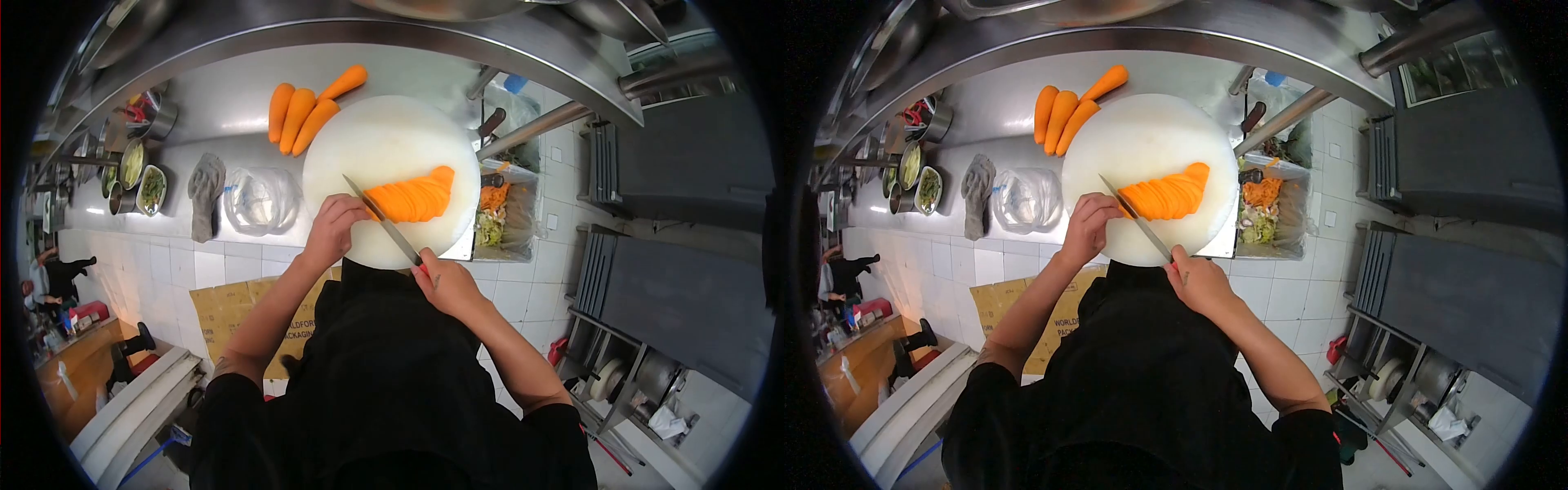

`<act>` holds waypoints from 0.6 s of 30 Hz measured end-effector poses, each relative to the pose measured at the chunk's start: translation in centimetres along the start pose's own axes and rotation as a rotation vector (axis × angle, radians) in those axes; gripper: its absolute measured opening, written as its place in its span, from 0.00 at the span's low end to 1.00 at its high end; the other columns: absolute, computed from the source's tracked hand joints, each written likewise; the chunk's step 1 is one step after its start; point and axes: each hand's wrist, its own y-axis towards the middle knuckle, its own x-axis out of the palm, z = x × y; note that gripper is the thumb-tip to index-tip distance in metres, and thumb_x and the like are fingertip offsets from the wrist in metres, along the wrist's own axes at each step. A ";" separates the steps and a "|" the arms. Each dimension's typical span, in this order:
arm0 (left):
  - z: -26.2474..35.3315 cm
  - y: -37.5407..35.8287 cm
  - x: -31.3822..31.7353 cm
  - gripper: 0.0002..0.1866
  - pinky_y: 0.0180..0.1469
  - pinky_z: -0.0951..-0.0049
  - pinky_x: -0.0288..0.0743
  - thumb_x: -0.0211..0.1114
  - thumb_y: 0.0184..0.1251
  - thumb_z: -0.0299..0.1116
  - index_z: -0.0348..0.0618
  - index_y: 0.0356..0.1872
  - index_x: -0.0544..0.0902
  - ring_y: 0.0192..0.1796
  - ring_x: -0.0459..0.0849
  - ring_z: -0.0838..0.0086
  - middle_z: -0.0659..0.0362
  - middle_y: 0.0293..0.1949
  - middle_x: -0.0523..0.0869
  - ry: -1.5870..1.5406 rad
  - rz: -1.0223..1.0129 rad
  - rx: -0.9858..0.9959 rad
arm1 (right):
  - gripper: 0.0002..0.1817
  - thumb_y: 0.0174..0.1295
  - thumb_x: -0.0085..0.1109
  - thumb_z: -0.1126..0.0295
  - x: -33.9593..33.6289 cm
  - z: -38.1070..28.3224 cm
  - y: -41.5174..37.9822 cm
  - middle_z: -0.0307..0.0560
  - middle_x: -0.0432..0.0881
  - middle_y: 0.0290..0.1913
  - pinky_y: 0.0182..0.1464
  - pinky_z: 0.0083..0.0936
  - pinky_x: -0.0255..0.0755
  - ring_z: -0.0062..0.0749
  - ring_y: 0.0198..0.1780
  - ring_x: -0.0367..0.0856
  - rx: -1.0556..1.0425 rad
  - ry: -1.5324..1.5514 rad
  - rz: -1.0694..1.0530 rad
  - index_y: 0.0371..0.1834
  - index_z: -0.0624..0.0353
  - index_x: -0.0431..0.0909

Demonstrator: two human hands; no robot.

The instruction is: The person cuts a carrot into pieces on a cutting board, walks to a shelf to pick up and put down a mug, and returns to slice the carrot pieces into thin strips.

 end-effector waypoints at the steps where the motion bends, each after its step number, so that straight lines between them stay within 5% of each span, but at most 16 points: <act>1: 0.1 0.1 0.0 0.27 0.68 0.54 0.83 0.64 0.47 0.08 0.43 0.50 0.90 0.62 0.85 0.51 0.56 0.56 0.90 -0.008 0.006 -0.004 | 0.14 0.85 0.61 0.60 -0.2 -0.1 -0.1 0.64 0.89 0.31 0.42 0.62 0.80 0.71 0.39 0.90 -0.002 0.018 0.002 0.51 0.59 0.71; 18: -0.1 -0.2 0.1 0.27 0.66 0.55 0.84 0.64 0.46 0.08 0.43 0.48 0.90 0.61 0.86 0.51 0.56 0.56 0.89 0.017 0.015 -0.008 | 0.11 0.86 0.60 0.63 -5.1 -1.8 -4.5 0.60 0.89 0.31 0.39 0.62 0.80 0.69 0.36 0.89 -0.047 -0.154 -0.023 0.54 0.59 0.72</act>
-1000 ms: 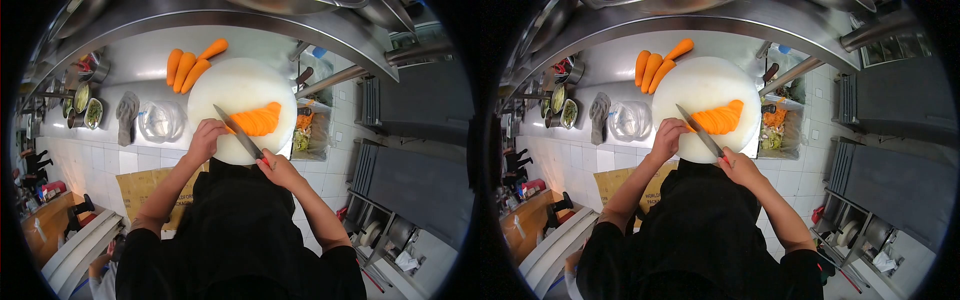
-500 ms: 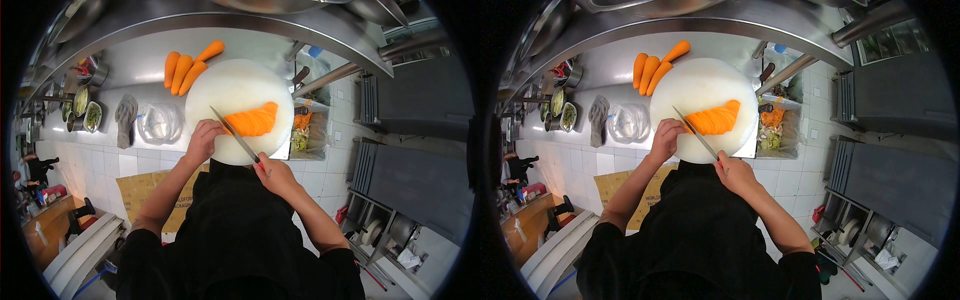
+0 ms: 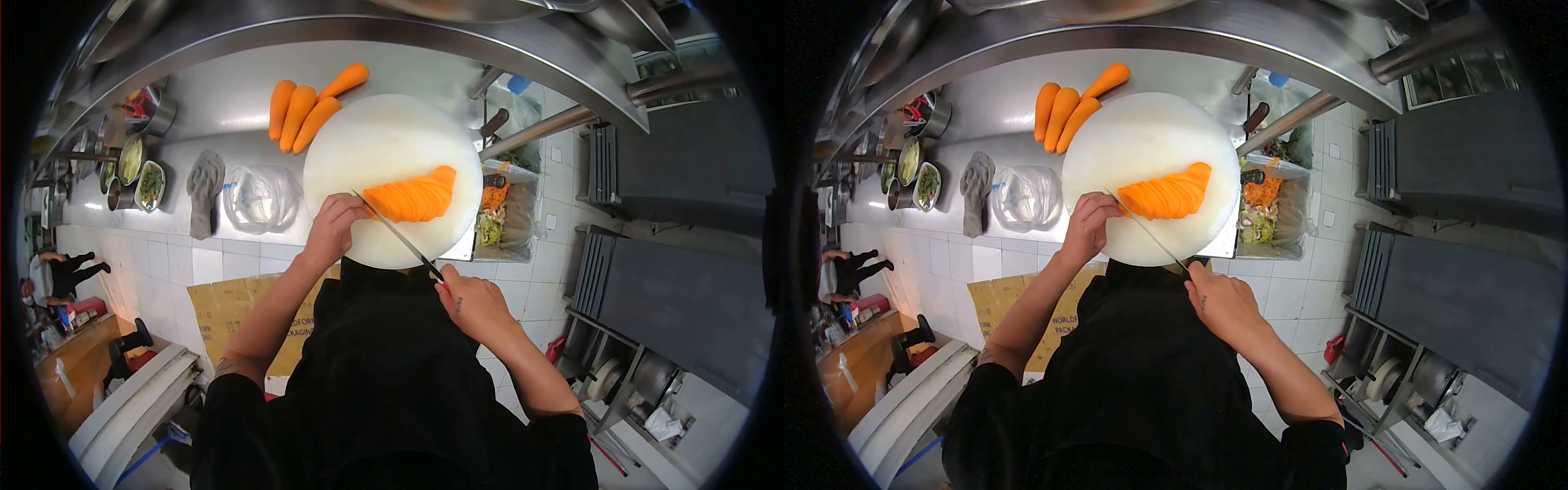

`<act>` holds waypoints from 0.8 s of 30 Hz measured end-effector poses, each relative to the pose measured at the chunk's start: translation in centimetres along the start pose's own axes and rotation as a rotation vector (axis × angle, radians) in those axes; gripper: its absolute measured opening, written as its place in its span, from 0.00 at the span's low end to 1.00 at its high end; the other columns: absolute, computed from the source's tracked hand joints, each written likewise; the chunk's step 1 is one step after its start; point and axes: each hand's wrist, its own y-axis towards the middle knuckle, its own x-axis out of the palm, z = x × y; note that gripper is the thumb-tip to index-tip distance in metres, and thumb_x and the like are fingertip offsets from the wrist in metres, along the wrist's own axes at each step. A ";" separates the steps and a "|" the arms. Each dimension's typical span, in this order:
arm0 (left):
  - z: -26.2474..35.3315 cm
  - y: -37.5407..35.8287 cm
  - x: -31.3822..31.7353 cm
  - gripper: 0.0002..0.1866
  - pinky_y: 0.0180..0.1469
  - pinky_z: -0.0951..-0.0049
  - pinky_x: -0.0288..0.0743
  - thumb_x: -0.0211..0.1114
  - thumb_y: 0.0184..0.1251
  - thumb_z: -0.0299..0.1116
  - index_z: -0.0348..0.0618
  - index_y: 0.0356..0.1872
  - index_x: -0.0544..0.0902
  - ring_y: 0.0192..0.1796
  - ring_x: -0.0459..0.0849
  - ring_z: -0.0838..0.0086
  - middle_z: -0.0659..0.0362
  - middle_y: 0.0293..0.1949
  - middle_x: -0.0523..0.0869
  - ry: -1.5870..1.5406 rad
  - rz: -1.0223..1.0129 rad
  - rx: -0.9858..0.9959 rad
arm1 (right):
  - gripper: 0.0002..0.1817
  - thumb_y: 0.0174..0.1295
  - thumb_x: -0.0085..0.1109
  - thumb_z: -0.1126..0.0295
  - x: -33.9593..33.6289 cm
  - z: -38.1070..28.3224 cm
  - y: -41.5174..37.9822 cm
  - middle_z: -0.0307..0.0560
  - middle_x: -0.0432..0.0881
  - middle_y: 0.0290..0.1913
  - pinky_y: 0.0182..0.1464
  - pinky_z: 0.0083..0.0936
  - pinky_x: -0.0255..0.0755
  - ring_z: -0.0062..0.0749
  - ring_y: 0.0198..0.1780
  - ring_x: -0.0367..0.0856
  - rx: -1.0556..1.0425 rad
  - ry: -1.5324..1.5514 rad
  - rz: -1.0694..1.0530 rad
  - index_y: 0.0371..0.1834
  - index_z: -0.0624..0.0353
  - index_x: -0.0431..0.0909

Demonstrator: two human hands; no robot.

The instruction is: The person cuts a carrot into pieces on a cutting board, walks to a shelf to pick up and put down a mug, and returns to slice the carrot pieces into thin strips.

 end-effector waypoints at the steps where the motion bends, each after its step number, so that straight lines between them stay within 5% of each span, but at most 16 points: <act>1: 0.0 -0.1 0.0 0.27 0.66 0.55 0.84 0.64 0.46 0.08 0.43 0.48 0.90 0.61 0.86 0.51 0.56 0.56 0.89 0.002 0.001 -0.006 | 0.11 0.86 0.60 0.63 0.0 0.0 0.1 0.60 0.89 0.31 0.40 0.63 0.80 0.69 0.36 0.89 0.005 -0.006 -0.006 0.54 0.58 0.72; 14: 0.0 0.1 0.1 0.26 0.65 0.54 0.84 0.63 0.48 0.07 0.42 0.48 0.90 0.61 0.86 0.50 0.55 0.56 0.89 -0.043 0.049 -0.067 | 0.11 0.87 0.57 0.60 5.0 1.4 5.5 0.65 0.89 0.34 0.43 0.65 0.81 0.72 0.40 0.90 0.048 0.113 -0.048 0.55 0.55 0.71; 17: 0.1 0.1 0.0 0.27 0.64 0.54 0.83 0.63 0.48 0.06 0.42 0.48 0.90 0.60 0.85 0.49 0.53 0.56 0.89 -0.066 0.045 -0.068 | 0.13 0.86 0.58 0.58 3.5 2.4 5.8 0.65 0.89 0.33 0.44 0.65 0.81 0.72 0.40 0.90 0.140 0.444 -0.228 0.53 0.55 0.72; 24: 0.2 0.5 -0.7 0.28 0.64 0.55 0.83 0.64 0.46 0.06 0.43 0.49 0.90 0.60 0.85 0.49 0.55 0.55 0.89 -0.047 -0.007 -0.025 | 0.12 0.85 0.59 0.60 4.5 1.2 4.2 0.63 0.89 0.32 0.43 0.63 0.82 0.70 0.38 0.91 0.011 0.086 0.023 0.53 0.57 0.72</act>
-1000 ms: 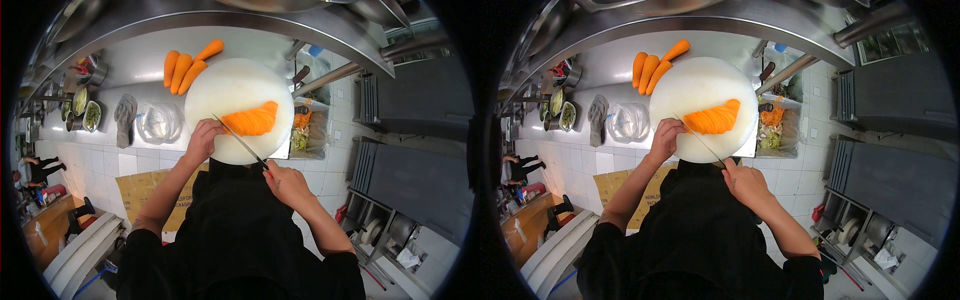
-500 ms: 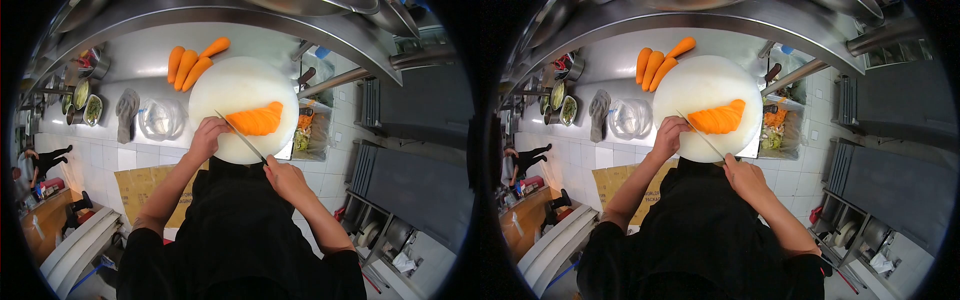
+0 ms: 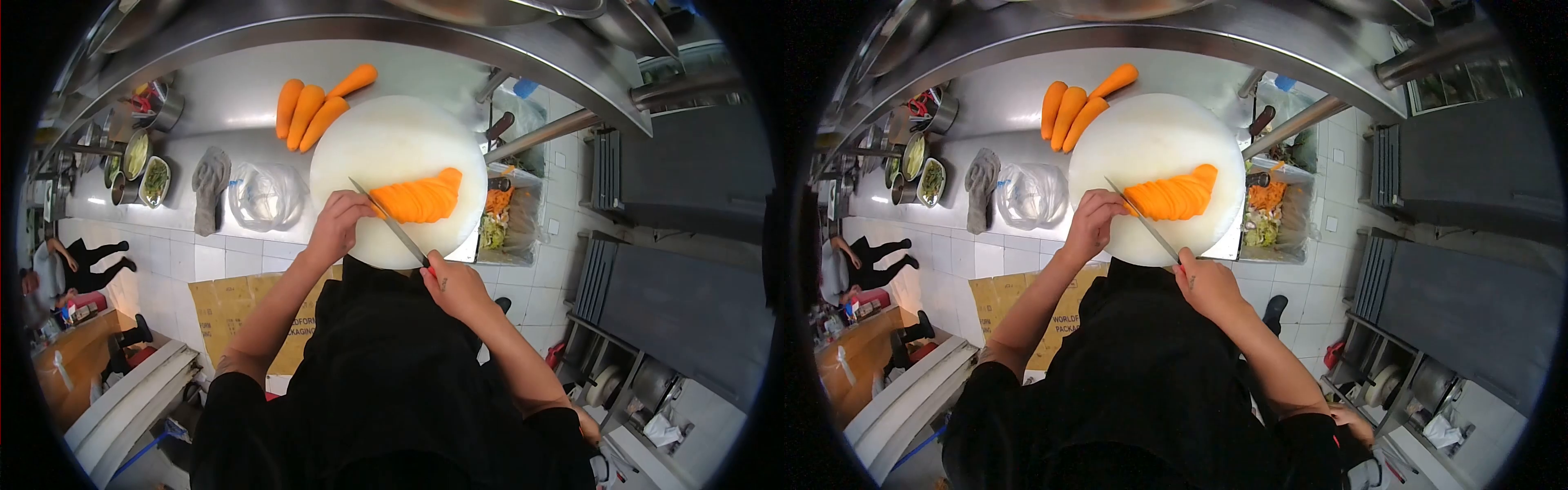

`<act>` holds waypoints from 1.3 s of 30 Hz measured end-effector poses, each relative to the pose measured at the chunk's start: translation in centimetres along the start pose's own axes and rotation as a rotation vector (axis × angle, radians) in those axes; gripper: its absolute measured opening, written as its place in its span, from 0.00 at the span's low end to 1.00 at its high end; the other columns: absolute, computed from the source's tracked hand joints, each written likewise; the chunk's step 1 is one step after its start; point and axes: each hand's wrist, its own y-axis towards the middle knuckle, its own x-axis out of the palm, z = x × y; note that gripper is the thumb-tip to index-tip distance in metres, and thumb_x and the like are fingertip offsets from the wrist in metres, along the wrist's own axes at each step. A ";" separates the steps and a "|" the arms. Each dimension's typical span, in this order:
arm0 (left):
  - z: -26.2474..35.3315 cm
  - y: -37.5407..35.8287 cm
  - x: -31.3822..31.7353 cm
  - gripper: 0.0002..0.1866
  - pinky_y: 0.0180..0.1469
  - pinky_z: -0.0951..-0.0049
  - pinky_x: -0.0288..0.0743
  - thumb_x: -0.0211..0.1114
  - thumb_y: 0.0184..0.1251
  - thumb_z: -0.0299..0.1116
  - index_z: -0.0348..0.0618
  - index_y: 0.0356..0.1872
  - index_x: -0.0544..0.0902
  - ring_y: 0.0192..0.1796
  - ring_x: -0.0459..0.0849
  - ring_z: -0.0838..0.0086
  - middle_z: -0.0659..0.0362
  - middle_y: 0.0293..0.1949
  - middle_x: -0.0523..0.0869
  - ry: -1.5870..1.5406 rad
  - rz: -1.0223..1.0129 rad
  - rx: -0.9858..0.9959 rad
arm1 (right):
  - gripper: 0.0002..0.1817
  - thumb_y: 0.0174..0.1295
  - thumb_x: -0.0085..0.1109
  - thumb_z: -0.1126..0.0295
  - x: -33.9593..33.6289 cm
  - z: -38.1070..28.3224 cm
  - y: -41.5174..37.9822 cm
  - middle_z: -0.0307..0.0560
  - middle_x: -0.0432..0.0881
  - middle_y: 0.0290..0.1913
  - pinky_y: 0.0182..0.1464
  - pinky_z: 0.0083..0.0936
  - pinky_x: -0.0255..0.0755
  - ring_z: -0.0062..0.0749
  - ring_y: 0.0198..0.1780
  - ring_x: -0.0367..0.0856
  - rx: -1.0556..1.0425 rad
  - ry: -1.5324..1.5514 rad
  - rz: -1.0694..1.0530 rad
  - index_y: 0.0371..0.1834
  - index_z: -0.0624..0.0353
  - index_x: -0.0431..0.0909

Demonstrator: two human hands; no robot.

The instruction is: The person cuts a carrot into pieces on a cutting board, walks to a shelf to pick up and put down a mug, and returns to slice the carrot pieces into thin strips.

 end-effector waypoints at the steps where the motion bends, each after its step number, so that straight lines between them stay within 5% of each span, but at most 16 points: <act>1: 0.0 -0.1 0.1 0.28 0.64 0.55 0.83 0.64 0.46 0.06 0.43 0.49 0.90 0.60 0.85 0.50 0.55 0.55 0.89 0.000 -0.005 -0.003 | 0.12 0.85 0.59 0.60 0.0 -0.1 -0.2 0.62 0.89 0.31 0.42 0.63 0.82 0.70 0.37 0.91 -0.009 -0.015 0.006 0.53 0.58 0.72; 39: -0.1 -0.1 0.8 0.24 0.66 0.56 0.84 0.63 0.49 0.08 0.43 0.47 0.89 0.61 0.86 0.52 0.57 0.56 0.89 0.002 -0.006 -0.008 | 0.12 0.85 0.60 0.63 -1.9 -1.5 -3.1 0.62 0.89 0.32 0.40 0.64 0.80 0.71 0.37 0.89 0.039 -0.048 -0.013 0.55 0.59 0.71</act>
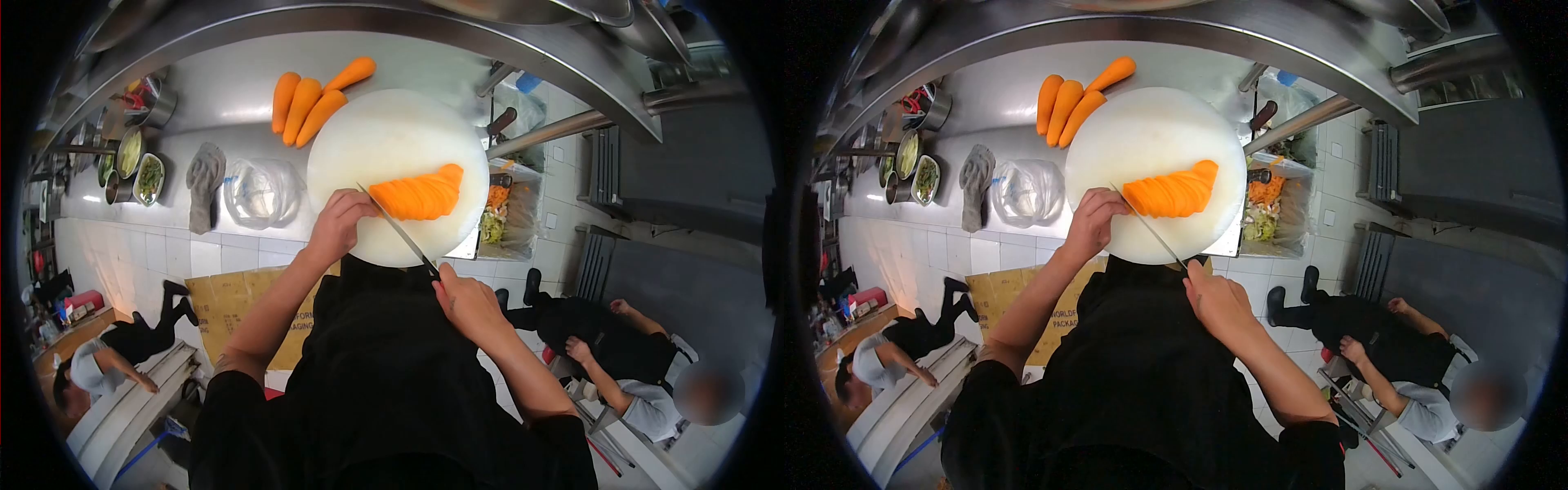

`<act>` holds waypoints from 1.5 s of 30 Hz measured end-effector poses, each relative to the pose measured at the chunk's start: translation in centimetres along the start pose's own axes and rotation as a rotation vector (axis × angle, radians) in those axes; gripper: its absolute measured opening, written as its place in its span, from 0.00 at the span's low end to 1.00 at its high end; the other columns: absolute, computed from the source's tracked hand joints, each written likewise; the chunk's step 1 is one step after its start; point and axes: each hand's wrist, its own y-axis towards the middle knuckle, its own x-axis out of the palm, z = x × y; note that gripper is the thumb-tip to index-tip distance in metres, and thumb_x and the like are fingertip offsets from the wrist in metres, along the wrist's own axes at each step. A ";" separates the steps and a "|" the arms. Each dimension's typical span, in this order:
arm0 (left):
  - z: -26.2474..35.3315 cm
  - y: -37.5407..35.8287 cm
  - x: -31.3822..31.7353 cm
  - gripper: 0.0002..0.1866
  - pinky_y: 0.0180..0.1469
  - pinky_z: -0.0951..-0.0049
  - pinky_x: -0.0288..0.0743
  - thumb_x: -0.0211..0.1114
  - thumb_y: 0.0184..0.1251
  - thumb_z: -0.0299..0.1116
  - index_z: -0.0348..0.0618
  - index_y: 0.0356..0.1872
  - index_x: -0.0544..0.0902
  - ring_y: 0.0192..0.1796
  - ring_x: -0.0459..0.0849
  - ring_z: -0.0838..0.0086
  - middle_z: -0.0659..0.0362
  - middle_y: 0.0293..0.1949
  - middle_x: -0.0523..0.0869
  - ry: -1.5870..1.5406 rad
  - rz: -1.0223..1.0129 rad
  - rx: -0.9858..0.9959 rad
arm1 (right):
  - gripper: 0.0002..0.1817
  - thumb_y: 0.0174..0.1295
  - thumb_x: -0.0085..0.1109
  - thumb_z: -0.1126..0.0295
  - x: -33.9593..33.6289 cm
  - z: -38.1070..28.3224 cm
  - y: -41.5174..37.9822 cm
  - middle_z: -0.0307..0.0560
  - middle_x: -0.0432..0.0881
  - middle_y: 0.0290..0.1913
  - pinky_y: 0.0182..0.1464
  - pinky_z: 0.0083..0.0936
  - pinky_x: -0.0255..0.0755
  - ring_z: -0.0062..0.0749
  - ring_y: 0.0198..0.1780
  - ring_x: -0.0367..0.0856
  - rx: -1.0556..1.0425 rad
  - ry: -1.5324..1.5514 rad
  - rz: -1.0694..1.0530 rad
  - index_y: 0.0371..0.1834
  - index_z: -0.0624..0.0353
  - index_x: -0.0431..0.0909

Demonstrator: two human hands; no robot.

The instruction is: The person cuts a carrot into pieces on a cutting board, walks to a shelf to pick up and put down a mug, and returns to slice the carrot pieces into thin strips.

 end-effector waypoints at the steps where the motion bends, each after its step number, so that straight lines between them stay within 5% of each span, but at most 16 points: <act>1: 0.0 0.0 -0.1 0.24 0.66 0.56 0.84 0.64 0.49 0.08 0.43 0.47 0.89 0.61 0.86 0.52 0.57 0.56 0.89 0.000 -0.001 -0.005 | 0.12 0.86 0.60 0.62 0.9 0.3 1.1 0.62 0.89 0.32 0.40 0.63 0.80 0.71 0.37 0.89 0.005 -0.008 -0.004 0.55 0.58 0.71; 8: -0.3 -0.5 0.2 0.23 0.62 0.56 0.85 0.64 0.52 0.07 0.42 0.46 0.90 0.59 0.86 0.51 0.56 0.54 0.90 -0.020 0.049 -0.013 | 0.11 0.86 0.58 0.61 3.6 4.4 3.7 0.64 0.90 0.33 0.43 0.64 0.83 0.71 0.38 0.91 -0.108 0.246 0.000 0.54 0.56 0.71; 14: 0.0 -0.2 -0.2 0.24 0.60 0.56 0.84 0.64 0.50 0.06 0.42 0.46 0.89 0.58 0.86 0.51 0.55 0.54 0.90 -0.008 0.043 -0.010 | 0.12 0.85 0.59 0.61 1.9 1.5 2.9 0.61 0.89 0.32 0.42 0.63 0.83 0.69 0.37 0.90 -0.035 -0.031 0.009 0.51 0.58 0.71; 45: -0.3 -0.7 0.2 0.23 0.61 0.57 0.85 0.64 0.47 0.08 0.42 0.44 0.88 0.58 0.87 0.52 0.57 0.54 0.90 0.012 0.058 0.022 | 0.10 0.86 0.58 0.64 0.0 -0.3 -0.5 0.63 0.89 0.32 0.41 0.64 0.81 0.70 0.37 0.89 -0.020 0.011 -0.003 0.53 0.58 0.70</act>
